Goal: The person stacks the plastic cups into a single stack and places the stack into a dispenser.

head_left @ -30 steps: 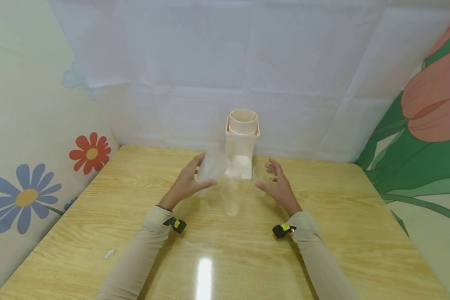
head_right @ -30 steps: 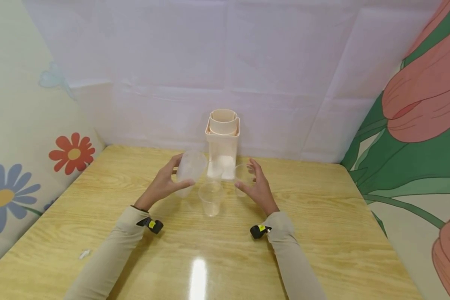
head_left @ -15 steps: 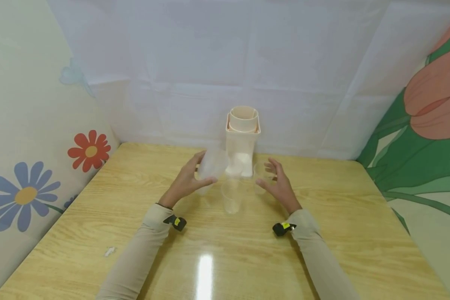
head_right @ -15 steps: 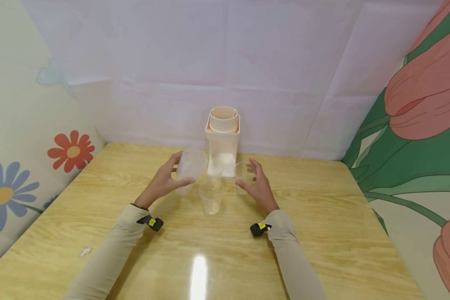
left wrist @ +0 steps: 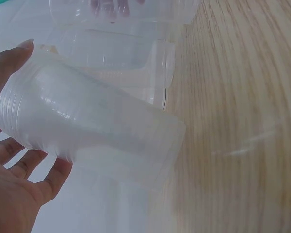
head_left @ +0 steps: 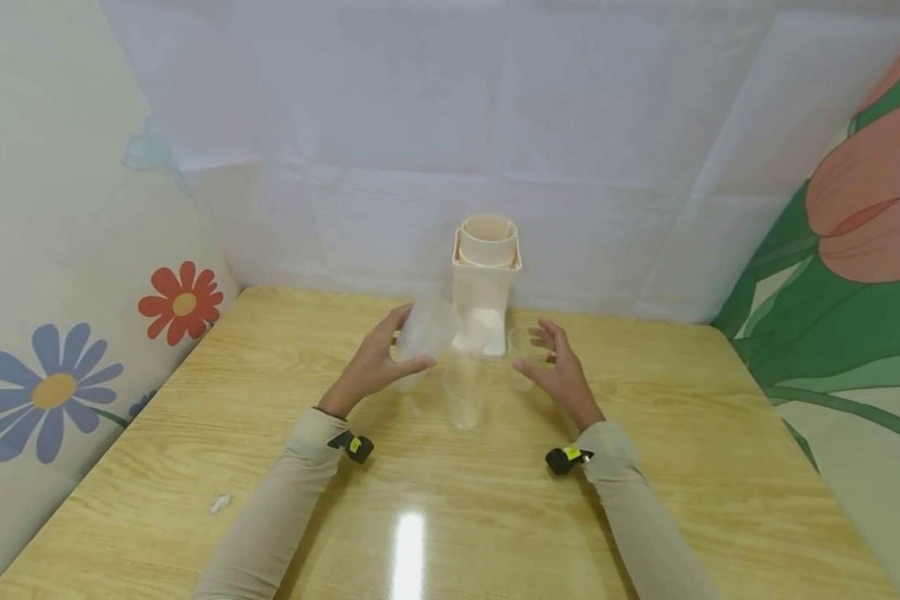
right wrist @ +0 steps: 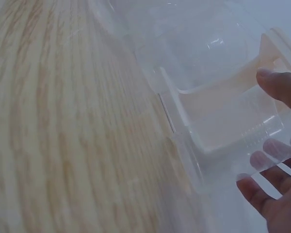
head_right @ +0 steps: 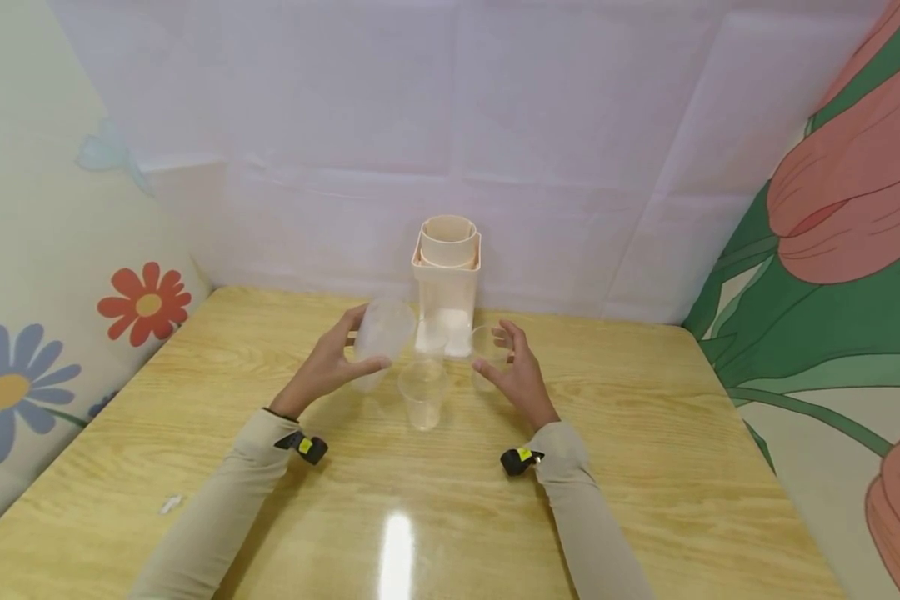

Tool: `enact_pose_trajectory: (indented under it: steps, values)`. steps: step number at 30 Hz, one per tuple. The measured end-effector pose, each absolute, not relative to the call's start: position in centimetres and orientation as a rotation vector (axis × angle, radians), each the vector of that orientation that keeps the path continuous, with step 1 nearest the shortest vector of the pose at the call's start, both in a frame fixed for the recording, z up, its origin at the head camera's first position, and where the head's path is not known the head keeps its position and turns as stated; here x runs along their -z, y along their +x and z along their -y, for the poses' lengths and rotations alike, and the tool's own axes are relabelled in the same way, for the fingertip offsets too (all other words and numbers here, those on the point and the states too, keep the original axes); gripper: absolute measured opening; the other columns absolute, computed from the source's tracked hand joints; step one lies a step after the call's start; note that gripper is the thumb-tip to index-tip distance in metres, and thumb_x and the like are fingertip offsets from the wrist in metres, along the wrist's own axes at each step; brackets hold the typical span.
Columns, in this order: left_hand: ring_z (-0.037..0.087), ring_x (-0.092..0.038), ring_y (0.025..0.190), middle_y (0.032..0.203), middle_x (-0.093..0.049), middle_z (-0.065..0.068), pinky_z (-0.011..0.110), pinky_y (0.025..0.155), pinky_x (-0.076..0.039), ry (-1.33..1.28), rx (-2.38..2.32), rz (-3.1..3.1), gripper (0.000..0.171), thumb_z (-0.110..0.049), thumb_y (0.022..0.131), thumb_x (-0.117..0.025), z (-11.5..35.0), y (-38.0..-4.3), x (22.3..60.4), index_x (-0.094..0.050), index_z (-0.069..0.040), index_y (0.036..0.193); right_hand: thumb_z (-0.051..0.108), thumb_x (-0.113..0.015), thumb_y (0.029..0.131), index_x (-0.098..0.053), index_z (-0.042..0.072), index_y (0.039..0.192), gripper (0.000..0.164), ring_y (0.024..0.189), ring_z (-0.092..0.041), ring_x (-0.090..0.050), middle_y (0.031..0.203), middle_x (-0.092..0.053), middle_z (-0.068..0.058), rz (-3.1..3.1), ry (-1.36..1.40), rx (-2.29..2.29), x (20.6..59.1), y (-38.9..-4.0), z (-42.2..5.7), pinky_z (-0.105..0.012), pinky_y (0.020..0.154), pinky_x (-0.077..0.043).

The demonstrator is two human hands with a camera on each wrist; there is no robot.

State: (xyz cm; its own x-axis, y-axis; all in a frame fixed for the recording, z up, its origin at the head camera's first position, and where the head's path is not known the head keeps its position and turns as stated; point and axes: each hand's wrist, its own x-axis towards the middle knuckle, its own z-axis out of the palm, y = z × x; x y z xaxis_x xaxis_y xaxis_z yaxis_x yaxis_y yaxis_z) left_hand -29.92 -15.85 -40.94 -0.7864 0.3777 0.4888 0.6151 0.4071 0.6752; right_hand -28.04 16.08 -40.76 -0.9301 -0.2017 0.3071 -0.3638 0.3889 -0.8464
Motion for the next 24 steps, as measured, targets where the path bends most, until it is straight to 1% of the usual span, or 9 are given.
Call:
enact_pose_trajectory:
  steps: [1, 4, 8, 14, 20, 24]
  values:
    - [0.033, -0.055, 0.121, 0.141, -0.051, 0.019, 0.05, 0.092, -0.054, -0.869, 1.322, 2.409, 0.088, -0.021, 0.084, -0.083, 15.8, -29.9, 40.9, -0.033, -0.004, 0.154, 0.005, -0.071, 0.092, -0.023, -0.009, 0.151, 0.078, 0.131, -0.046, -0.044, 0.147, -0.042, -0.03, 2.488, 0.513, -1.566, 40.7, -27.9, -16.1, -0.059, 0.103, -0.037]
    - [0.033, -0.055, 0.121, 0.141, -0.051, 0.02, 0.049, 0.092, -0.054, -0.868, 1.331, 2.416, 0.088, -0.021, 0.084, -0.083, 15.7, -29.8, 41.0, -0.032, -0.004, 0.154, 0.007, -0.071, 0.092, -0.024, -0.004, 0.153, 0.078, 0.132, -0.044, -0.044, 0.148, -0.042, -0.027, 2.478, 0.509, -1.568, 41.7, -28.5, -16.6, -0.059, 0.104, -0.037]
    - [0.033, -0.055, 0.122, 0.142, -0.05, 0.02, 0.049, 0.092, -0.054, -0.864, 1.338, 2.422, 0.089, -0.022, 0.084, -0.084, 15.5, -29.7, 41.0, -0.032, -0.004, 0.154, 0.011, -0.074, 0.092, -0.026, 0.004, 0.154, 0.079, 0.133, -0.039, -0.045, 0.149, -0.044, -0.021, 2.457, 0.508, -1.565, 43.4, -29.8, -17.4, -0.056, 0.104, -0.037]
    - [0.035, -0.053, 0.123, 0.141, -0.05, 0.022, 0.051, 0.093, -0.053, -0.841, 1.317, 2.418, 0.09, -0.02, 0.083, -0.084, 15.7, -29.5, 40.8, -0.031, -0.003, 0.154, 0.012, -0.074, 0.091, -0.028, 0.002, 0.153, 0.078, 0.13, -0.037, -0.048, 0.147, -0.046, -0.02, 2.388, 0.579, -1.525, 43.1, -30.2, -17.6, -0.051, 0.098, -0.041]
    - [0.035, -0.054, 0.122, 0.141, -0.05, 0.023, 0.051, 0.093, -0.053, -0.853, 1.313, 2.407, 0.089, -0.02, 0.083, -0.084, 15.6, -29.7, 40.6, -0.032, -0.003, 0.154, 0.009, -0.075, 0.09, -0.029, 0.001, 0.152, 0.077, 0.129, -0.036, -0.049, 0.146, -0.048, -0.019, 2.386, 0.559, -1.482, 41.9, -30.0, -17.6, -0.048, 0.096, -0.041]
    - [0.034, -0.054, 0.122, 0.141, -0.051, 0.022, 0.05, 0.092, -0.053, -0.854, 1.317, 2.408, 0.089, -0.021, 0.083, -0.084, 15.6, -29.7, 40.8, -0.033, -0.003, 0.153, 0.004, -0.072, 0.09, -0.029, -0.004, 0.151, 0.074, 0.127, -0.041, -0.049, 0.144, -0.047, -0.025, 2.397, 0.565, -1.455, 40.1, -28.6, -17.1, -0.05, 0.094, -0.041]
